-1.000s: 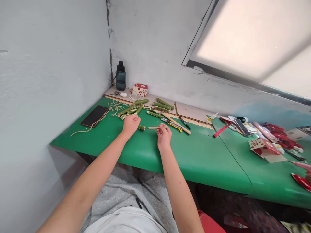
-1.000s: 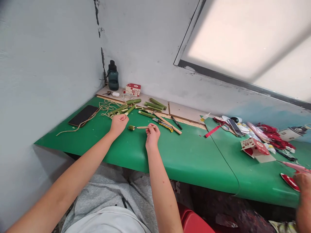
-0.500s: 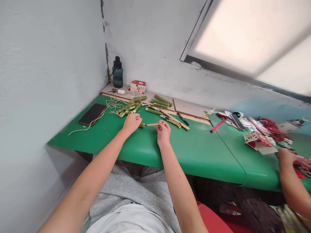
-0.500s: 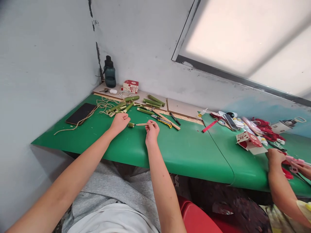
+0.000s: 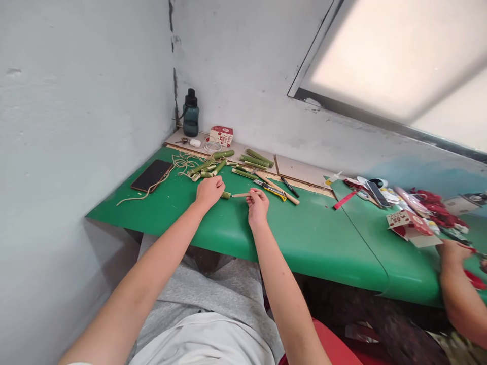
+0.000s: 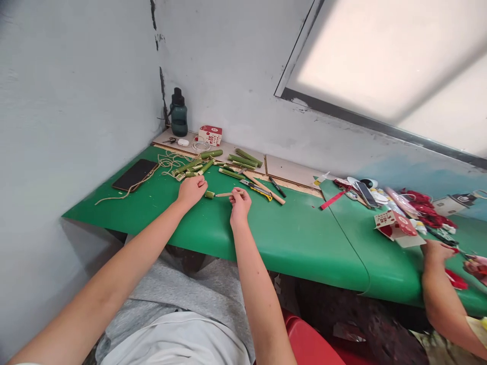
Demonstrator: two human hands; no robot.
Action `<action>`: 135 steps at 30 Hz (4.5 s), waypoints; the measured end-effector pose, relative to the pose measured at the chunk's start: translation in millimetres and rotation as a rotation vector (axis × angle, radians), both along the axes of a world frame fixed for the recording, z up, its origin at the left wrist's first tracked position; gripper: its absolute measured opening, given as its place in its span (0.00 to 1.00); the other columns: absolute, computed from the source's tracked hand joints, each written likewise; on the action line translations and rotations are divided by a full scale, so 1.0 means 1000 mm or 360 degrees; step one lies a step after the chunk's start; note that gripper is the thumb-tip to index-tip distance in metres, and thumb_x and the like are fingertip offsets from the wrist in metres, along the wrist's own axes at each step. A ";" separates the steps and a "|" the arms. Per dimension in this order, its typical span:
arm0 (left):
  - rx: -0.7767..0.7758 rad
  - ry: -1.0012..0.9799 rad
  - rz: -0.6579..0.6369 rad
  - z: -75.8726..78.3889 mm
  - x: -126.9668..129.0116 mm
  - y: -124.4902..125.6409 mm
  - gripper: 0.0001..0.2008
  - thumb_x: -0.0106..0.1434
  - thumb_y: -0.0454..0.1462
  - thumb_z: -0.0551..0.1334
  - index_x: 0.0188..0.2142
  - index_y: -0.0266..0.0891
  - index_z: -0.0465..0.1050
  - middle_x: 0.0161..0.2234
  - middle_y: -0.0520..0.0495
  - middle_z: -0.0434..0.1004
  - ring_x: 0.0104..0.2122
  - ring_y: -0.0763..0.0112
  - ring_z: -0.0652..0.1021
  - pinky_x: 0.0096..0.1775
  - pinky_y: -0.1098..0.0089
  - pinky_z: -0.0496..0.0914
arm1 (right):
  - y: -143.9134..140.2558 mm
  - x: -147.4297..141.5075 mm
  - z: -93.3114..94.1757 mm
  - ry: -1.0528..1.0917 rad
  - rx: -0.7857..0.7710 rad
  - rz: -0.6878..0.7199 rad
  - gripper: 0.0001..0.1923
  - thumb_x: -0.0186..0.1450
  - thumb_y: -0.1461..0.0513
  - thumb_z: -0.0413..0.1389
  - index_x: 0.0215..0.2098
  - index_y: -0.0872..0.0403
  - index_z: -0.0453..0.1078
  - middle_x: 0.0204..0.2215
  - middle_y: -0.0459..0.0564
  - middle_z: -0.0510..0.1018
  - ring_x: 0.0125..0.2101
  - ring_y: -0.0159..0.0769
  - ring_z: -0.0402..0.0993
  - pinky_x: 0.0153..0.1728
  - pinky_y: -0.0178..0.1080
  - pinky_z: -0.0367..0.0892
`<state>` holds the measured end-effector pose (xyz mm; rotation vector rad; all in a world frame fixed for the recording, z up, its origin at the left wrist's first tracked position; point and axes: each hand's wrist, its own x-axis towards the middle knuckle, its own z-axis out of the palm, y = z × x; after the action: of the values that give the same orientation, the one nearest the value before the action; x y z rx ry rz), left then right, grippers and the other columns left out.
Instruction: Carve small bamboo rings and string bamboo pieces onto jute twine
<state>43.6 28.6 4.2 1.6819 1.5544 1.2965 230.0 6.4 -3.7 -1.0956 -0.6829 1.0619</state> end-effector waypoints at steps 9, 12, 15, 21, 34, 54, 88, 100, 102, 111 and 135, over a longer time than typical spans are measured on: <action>0.0017 0.0118 -0.0140 -0.003 0.001 -0.001 0.21 0.55 0.29 0.61 0.20 0.41 0.46 0.21 0.56 0.43 0.24 0.71 0.50 0.32 0.64 0.44 | 0.002 -0.003 -0.003 -0.0012 0.0030 0.0023 0.12 0.52 0.56 0.69 0.31 0.52 0.77 0.23 0.41 0.74 0.24 0.28 0.69 0.26 0.34 0.64; 0.0056 0.0073 -0.0110 -0.002 -0.001 -0.001 0.21 0.56 0.29 0.60 0.21 0.42 0.44 0.21 0.56 0.42 0.24 0.71 0.51 0.31 0.65 0.45 | 0.002 -0.004 -0.003 0.0012 0.0052 0.0024 0.12 0.53 0.56 0.68 0.32 0.52 0.76 0.24 0.41 0.75 0.24 0.27 0.70 0.26 0.33 0.64; 0.0085 0.0011 -0.0059 -0.002 -0.004 0.000 0.21 0.56 0.29 0.59 0.22 0.43 0.43 0.22 0.56 0.42 0.24 0.71 0.51 0.31 0.66 0.47 | 0.001 -0.004 -0.003 0.0010 0.0062 0.0038 0.12 0.55 0.55 0.67 0.32 0.53 0.76 0.25 0.42 0.75 0.24 0.27 0.70 0.26 0.33 0.64; 0.0067 0.0007 -0.0024 -0.002 -0.004 0.001 0.22 0.58 0.29 0.60 0.22 0.43 0.43 0.22 0.56 0.43 0.24 0.71 0.52 0.31 0.67 0.49 | 0.003 -0.002 -0.003 0.0025 0.0033 0.0056 0.11 0.55 0.56 0.67 0.33 0.52 0.76 0.26 0.42 0.76 0.24 0.26 0.70 0.24 0.31 0.64; 0.0016 0.0057 -0.0051 -0.003 -0.005 0.001 0.23 0.60 0.31 0.61 0.22 0.42 0.43 0.21 0.56 0.43 0.24 0.72 0.53 0.31 0.67 0.51 | 0.002 -0.002 -0.001 0.0084 -0.0003 0.0026 0.10 0.57 0.57 0.67 0.33 0.52 0.75 0.27 0.42 0.78 0.23 0.25 0.71 0.24 0.30 0.66; 0.0014 0.0417 -0.0284 -0.007 -0.004 0.001 0.07 0.61 0.32 0.64 0.38 0.44 0.79 0.35 0.49 0.75 0.32 0.65 0.74 0.34 0.66 0.64 | 0.000 0.002 0.004 0.0208 0.0034 -0.0160 0.07 0.60 0.59 0.64 0.32 0.53 0.72 0.26 0.41 0.76 0.21 0.24 0.69 0.22 0.29 0.64; 0.0016 0.0438 -0.0505 -0.008 -0.003 -0.001 0.18 0.61 0.35 0.65 0.50 0.46 0.82 0.47 0.47 0.79 0.26 0.71 0.73 0.31 0.67 0.66 | -0.002 0.008 0.006 0.0364 0.0074 -0.0335 0.10 0.60 0.56 0.65 0.32 0.52 0.70 0.27 0.44 0.80 0.19 0.24 0.67 0.21 0.30 0.64; -0.0014 0.0235 -0.0446 -0.006 -0.002 -0.001 0.12 0.64 0.33 0.60 0.45 0.41 0.80 0.45 0.46 0.81 0.27 0.71 0.77 0.34 0.68 0.71 | -0.004 0.006 0.006 0.0387 0.0060 -0.0260 0.19 0.69 0.45 0.56 0.37 0.52 0.71 0.37 0.52 0.86 0.31 0.33 0.84 0.33 0.35 0.77; -0.0066 0.0210 -0.0467 -0.005 -0.003 -0.002 0.16 0.64 0.32 0.59 0.49 0.42 0.79 0.35 0.48 0.82 0.28 0.67 0.80 0.33 0.68 0.71 | -0.005 0.006 0.006 0.0380 0.0065 -0.0249 0.21 0.69 0.43 0.55 0.39 0.52 0.70 0.38 0.53 0.86 0.32 0.35 0.85 0.32 0.35 0.78; -0.0048 0.0266 -0.0454 -0.007 -0.003 -0.001 0.18 0.62 0.34 0.64 0.52 0.44 0.77 0.43 0.48 0.84 0.26 0.70 0.77 0.32 0.68 0.68 | -0.004 0.003 0.008 0.0297 0.0078 -0.0111 0.15 0.60 0.54 0.67 0.37 0.52 0.71 0.29 0.46 0.85 0.20 0.27 0.74 0.23 0.30 0.69; -0.0075 0.0146 -0.0619 -0.012 -0.002 0.001 0.15 0.59 0.37 0.70 0.46 0.43 0.78 0.43 0.48 0.85 0.40 0.64 0.83 0.47 0.63 0.76 | -0.007 -0.007 0.004 -0.0137 0.0217 0.0026 0.13 0.57 0.56 0.68 0.35 0.53 0.73 0.30 0.47 0.84 0.26 0.31 0.79 0.31 0.35 0.74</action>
<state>41.7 29.9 -8.0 1.9174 1.2128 0.9868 223.5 -0.5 0.2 -1.0237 -0.8227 0.9719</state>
